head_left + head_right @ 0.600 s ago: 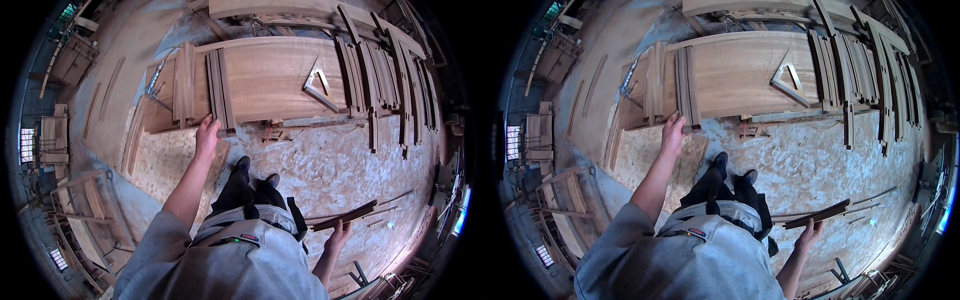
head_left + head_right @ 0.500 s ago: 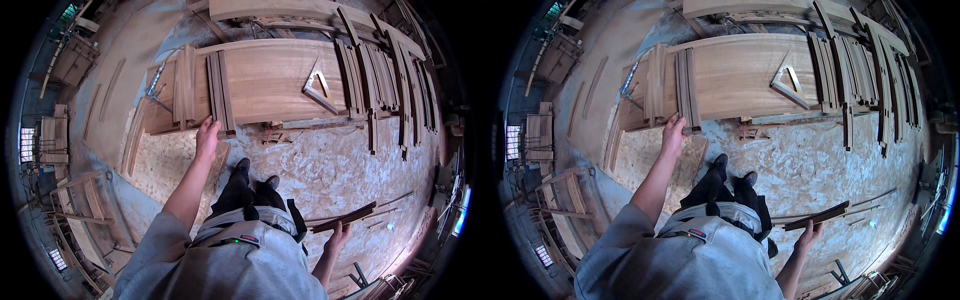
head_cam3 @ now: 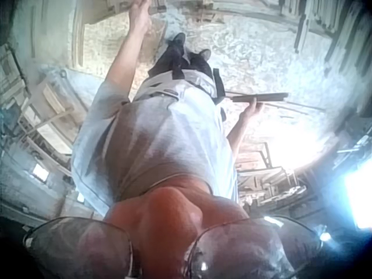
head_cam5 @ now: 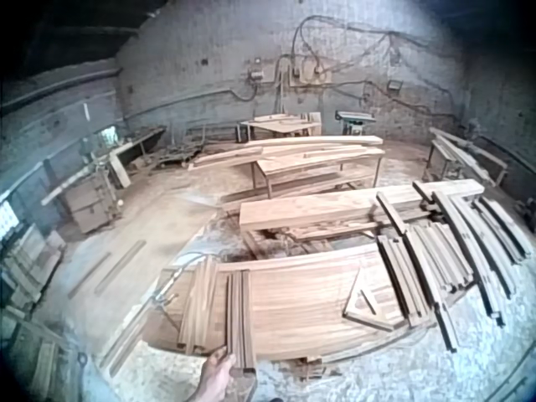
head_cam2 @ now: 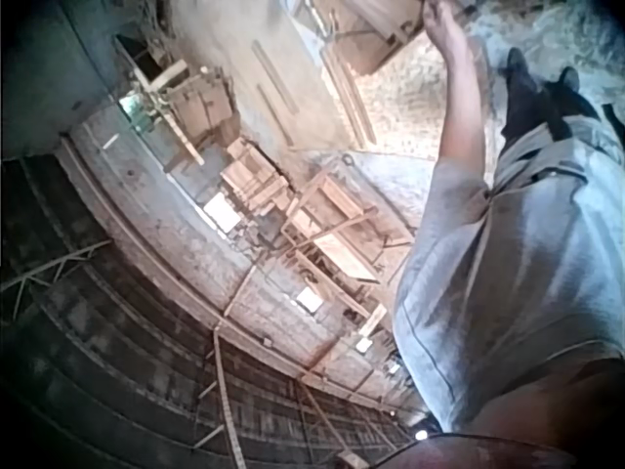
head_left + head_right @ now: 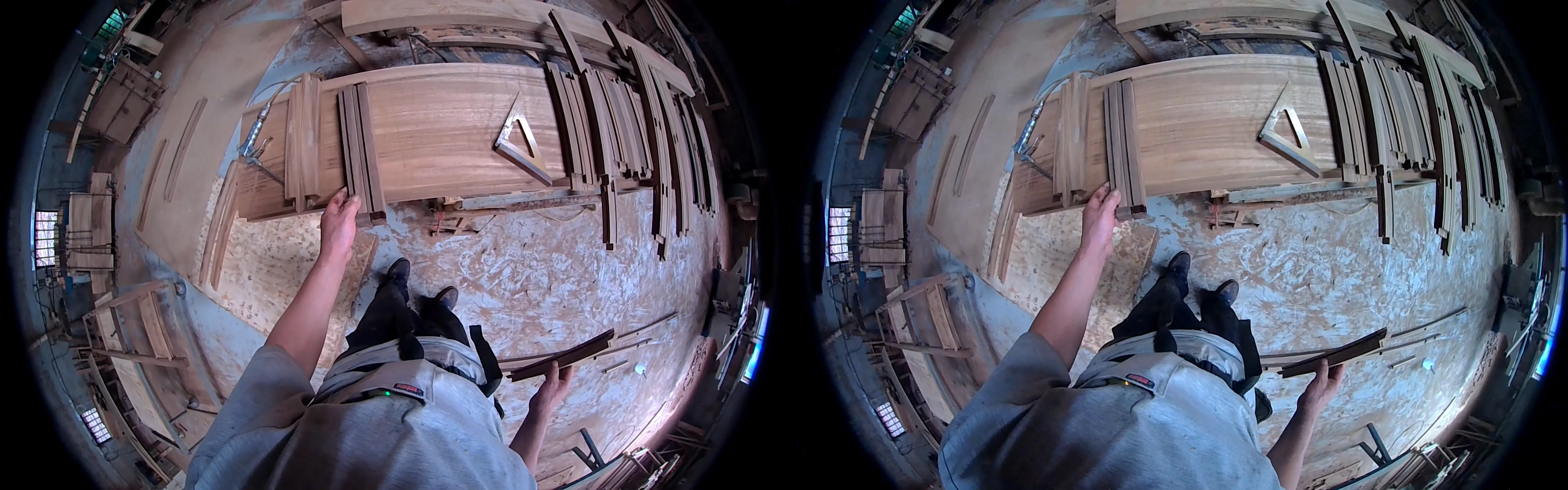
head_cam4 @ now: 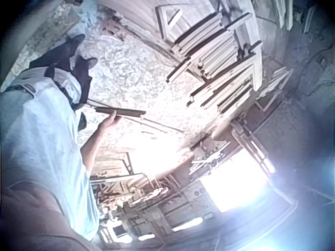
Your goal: The person selects wooden slats from a pile, aligns them on a workbench, and applies glue to the ends using a brush. They then use a hammer to tap the pieces together and place the assembled parts on a table.
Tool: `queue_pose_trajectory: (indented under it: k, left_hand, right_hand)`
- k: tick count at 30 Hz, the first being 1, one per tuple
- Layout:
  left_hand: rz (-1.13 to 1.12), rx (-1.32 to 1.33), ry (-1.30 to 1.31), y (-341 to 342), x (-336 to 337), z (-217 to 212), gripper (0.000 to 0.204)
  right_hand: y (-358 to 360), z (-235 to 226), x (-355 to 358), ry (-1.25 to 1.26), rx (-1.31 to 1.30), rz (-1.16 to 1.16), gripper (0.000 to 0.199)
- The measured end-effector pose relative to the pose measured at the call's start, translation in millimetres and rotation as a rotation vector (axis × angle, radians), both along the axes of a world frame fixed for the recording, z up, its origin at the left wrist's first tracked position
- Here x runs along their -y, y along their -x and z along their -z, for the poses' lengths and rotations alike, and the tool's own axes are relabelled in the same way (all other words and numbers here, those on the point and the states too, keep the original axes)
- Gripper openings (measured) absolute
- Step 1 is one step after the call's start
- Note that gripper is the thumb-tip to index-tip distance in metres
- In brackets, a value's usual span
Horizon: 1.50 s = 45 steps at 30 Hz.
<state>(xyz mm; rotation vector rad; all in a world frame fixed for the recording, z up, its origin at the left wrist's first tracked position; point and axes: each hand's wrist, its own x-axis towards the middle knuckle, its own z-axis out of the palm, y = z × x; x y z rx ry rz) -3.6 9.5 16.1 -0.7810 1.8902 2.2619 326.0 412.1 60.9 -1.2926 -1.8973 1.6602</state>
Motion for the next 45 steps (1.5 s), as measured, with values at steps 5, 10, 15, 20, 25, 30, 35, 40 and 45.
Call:
queue_pose_trajectory:
  k: [5,10,15,20,25,30,35,40,45]
  left_hand:
    - [-0.01,-0.009,-0.029,-1,6,15,0.048]
    - [-0.026,0.021,0.15,-2,1,4,0.051]
    - [0.091,-0.105,0.633,1,3,-3,0.053]
    - [0.149,-0.227,0.826,16,2,-10,0.059]
    - [0.261,-0.154,1.115,34,-23,-50,0.068]
    - [0.312,-0.12,1.302,63,-26,-37,0.076]
    - [0.404,-0.012,1.387,77,-40,-54,0.082]
    - [0.446,-0.022,1.494,85,-41,-57,0.083]
    - [0.476,0.009,1.466,86,-48,-60,0.082]
  right_hand:
    - [13,-10,13,-0.03,-0.047,0.058,0.023]
    - [10,-8,10,-0.043,-0.027,0.046,0.024]
    - [4,-3,5,-0.065,-0.016,-0.007,0.027]
    - [-9,12,-3,-0.068,0.035,-0.051,0.026]
    - [-9,10,6,-0.044,-0.023,0.055,0.02]
    - [-12,8,-5,-0.091,0.069,0.047,0.015]
    - [-11,10,-10,-0.104,0.022,0.125,0.016]
    - [-18,19,-7,-0.102,0.072,0.129,0.024]
    - [-21,12,-6,-0.113,0.058,0.167,0.02]
